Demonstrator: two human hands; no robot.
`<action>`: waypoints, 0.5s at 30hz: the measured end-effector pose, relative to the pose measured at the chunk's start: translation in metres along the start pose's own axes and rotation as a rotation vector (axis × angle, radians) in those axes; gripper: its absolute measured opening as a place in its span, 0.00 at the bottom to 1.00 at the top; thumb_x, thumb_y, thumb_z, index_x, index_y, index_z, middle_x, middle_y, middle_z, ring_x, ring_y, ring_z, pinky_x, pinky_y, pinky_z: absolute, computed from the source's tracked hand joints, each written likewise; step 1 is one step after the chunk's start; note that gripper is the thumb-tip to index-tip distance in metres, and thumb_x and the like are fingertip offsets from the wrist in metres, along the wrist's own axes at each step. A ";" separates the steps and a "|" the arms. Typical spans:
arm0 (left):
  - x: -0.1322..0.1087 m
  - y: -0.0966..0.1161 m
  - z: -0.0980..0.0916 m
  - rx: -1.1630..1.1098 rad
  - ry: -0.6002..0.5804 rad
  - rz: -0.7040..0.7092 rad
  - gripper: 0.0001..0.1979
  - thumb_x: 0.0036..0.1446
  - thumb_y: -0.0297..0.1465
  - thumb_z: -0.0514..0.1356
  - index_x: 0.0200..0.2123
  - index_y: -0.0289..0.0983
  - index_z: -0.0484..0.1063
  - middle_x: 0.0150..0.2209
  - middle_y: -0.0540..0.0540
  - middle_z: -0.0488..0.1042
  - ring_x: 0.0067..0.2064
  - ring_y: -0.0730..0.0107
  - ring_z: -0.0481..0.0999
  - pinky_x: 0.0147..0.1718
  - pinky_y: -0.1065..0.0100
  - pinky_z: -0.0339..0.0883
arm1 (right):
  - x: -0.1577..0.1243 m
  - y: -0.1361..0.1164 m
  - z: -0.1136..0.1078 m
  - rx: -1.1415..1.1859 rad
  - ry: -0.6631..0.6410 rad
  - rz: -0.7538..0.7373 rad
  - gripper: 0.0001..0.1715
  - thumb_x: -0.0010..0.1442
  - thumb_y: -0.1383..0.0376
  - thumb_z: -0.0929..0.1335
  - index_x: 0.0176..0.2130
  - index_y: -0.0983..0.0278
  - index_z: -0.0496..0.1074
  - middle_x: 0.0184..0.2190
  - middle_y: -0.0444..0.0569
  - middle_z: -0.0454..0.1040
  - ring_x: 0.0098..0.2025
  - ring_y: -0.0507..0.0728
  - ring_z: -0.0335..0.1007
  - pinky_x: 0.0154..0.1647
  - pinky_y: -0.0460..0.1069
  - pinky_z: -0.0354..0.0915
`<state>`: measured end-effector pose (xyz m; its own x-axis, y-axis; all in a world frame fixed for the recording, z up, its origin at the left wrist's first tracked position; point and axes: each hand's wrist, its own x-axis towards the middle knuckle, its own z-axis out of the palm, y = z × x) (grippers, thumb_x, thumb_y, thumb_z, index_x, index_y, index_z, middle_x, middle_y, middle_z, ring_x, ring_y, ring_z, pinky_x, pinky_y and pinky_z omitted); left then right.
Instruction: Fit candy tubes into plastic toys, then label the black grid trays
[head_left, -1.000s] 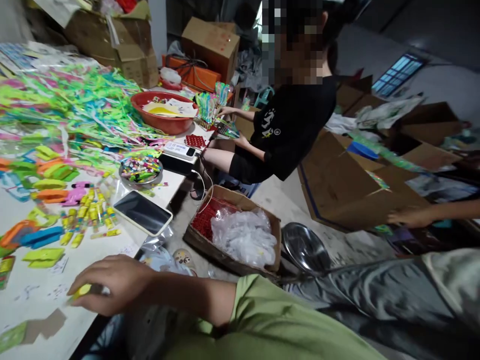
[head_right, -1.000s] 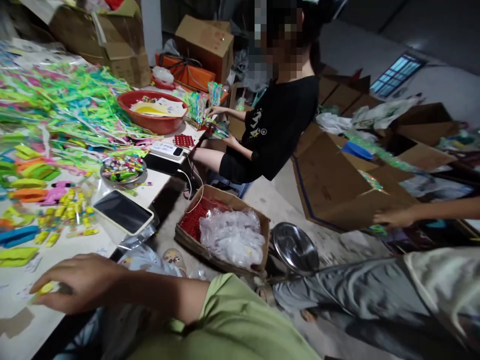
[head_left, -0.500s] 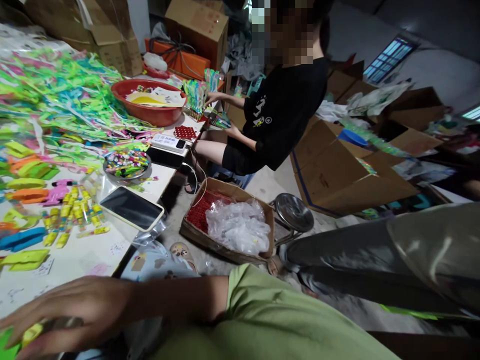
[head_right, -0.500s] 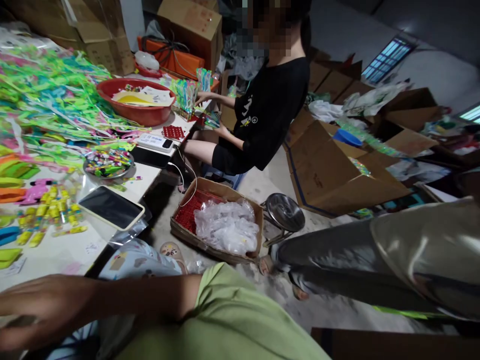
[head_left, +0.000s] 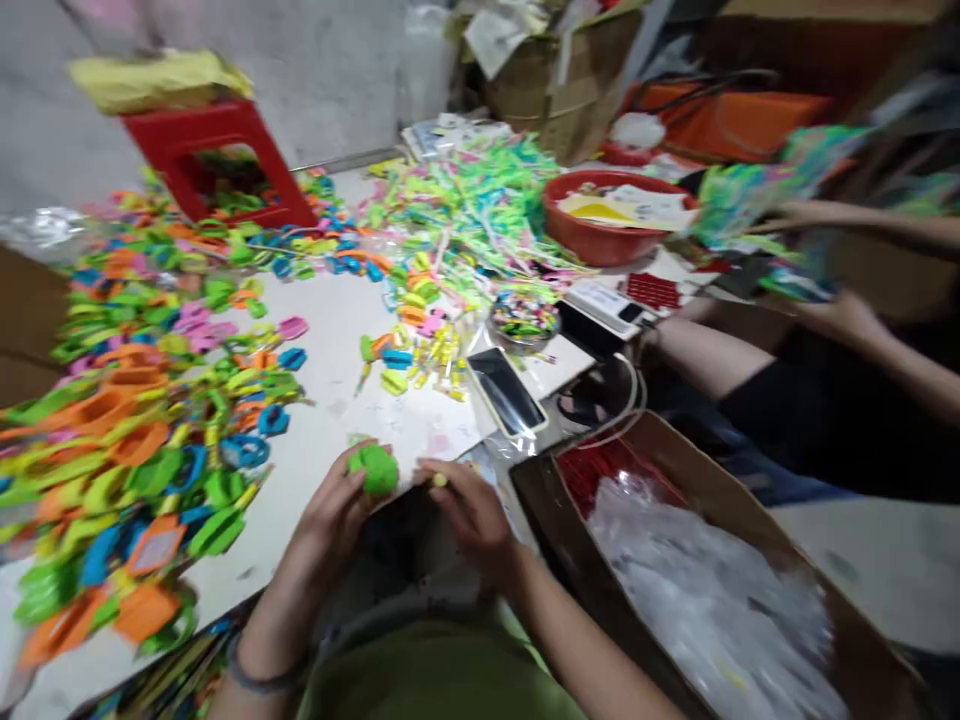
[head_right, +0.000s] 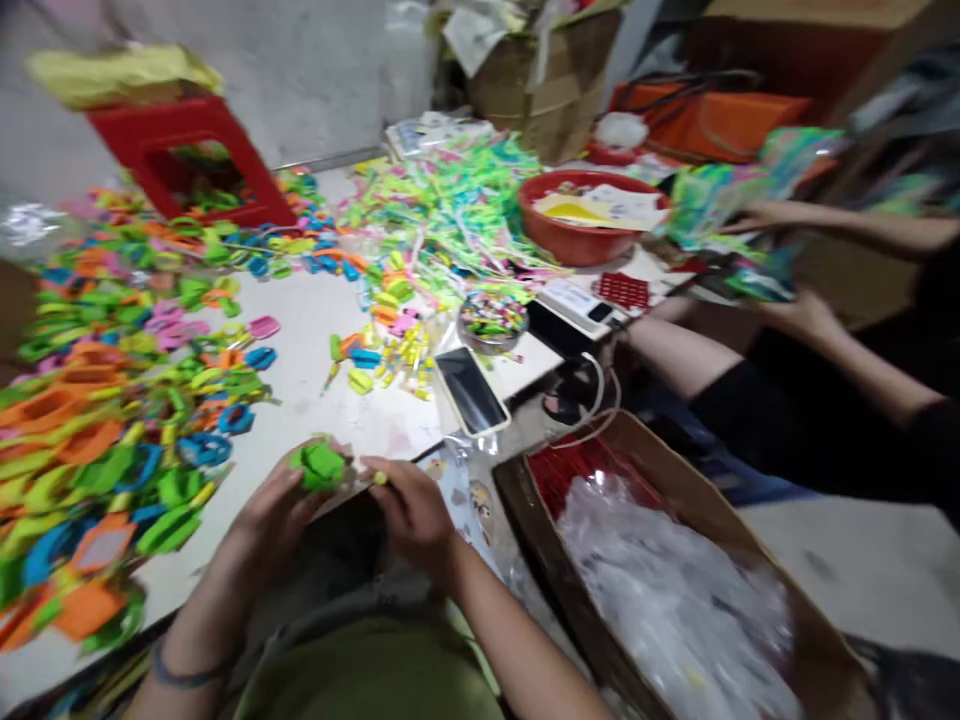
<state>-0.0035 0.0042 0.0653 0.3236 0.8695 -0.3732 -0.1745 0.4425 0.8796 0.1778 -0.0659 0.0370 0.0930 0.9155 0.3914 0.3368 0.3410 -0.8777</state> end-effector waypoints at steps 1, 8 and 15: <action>0.000 -0.001 -0.001 -0.004 -0.013 0.008 0.30 0.45 0.45 0.69 0.49 0.38 0.71 0.46 0.42 0.77 0.45 0.57 0.77 0.43 0.62 0.71 | 0.001 0.000 -0.001 -0.038 -0.006 0.019 0.19 0.69 0.62 0.60 0.57 0.59 0.68 0.44 0.50 0.76 0.47 0.56 0.72 0.50 0.52 0.66; -0.007 -0.008 0.002 0.440 -0.174 0.352 0.21 0.54 0.39 0.65 0.51 0.42 0.72 0.49 0.43 0.75 0.46 0.61 0.76 0.42 0.66 0.70 | 0.006 -0.012 0.007 -0.071 -0.073 -0.020 0.26 0.69 0.66 0.58 0.65 0.57 0.57 0.42 0.49 0.71 0.45 0.56 0.67 0.47 0.53 0.65; -0.017 -0.006 -0.001 0.798 -0.049 0.602 0.20 0.51 0.29 0.66 0.49 0.41 0.70 0.43 0.45 0.75 0.43 0.65 0.74 0.41 0.65 0.68 | 0.010 -0.019 0.007 0.006 0.020 -0.033 0.08 0.63 0.70 0.66 0.42 0.58 0.66 0.38 0.46 0.72 0.42 0.54 0.70 0.45 0.50 0.66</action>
<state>-0.0086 -0.0132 0.0658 0.4277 0.8824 0.1962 0.3476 -0.3609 0.8654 0.1661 -0.0612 0.0555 0.1004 0.8993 0.4257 0.3346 0.3724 -0.8657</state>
